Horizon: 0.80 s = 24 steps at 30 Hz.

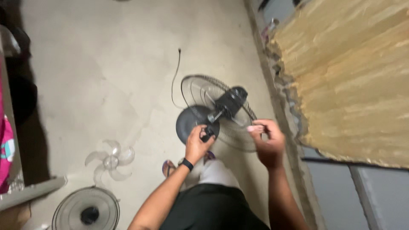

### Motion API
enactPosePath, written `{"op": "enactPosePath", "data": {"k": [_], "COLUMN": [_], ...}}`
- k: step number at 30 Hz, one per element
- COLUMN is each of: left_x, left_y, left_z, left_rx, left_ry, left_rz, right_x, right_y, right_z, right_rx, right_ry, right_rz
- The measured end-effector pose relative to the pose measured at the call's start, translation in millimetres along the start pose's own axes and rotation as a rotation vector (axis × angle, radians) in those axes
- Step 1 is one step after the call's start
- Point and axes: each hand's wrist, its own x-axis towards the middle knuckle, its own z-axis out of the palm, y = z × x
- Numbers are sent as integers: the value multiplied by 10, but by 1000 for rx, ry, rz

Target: The person assembles a standing fan by attaching the front grille, inserting the fan blade, and securing the rear grille. The person handles the fan parts by hand and positions the assembled fan upright on the floor.

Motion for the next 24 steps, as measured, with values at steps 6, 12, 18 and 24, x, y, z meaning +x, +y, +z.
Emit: {"op": "enactPosePath", "data": {"k": [6, 12, 18, 24], "left_x": [174, 286, 336, 356], "left_y": [-110, -93, -233, -444], "left_z": [295, 516, 662, 736], "left_rx": [38, 61, -28, -237], "left_ry": [59, 71, 79, 63], "left_rz": [-62, -114, -145, -253], "right_x": [522, 1027, 1173, 1160], "right_y": [547, 1498, 2157, 2081], "right_z": [-174, -68, 280, 333], "right_rx": [243, 304, 69, -76], "right_ry": [70, -23, -114, -171], "right_rz": [138, 284, 204, 169]}}
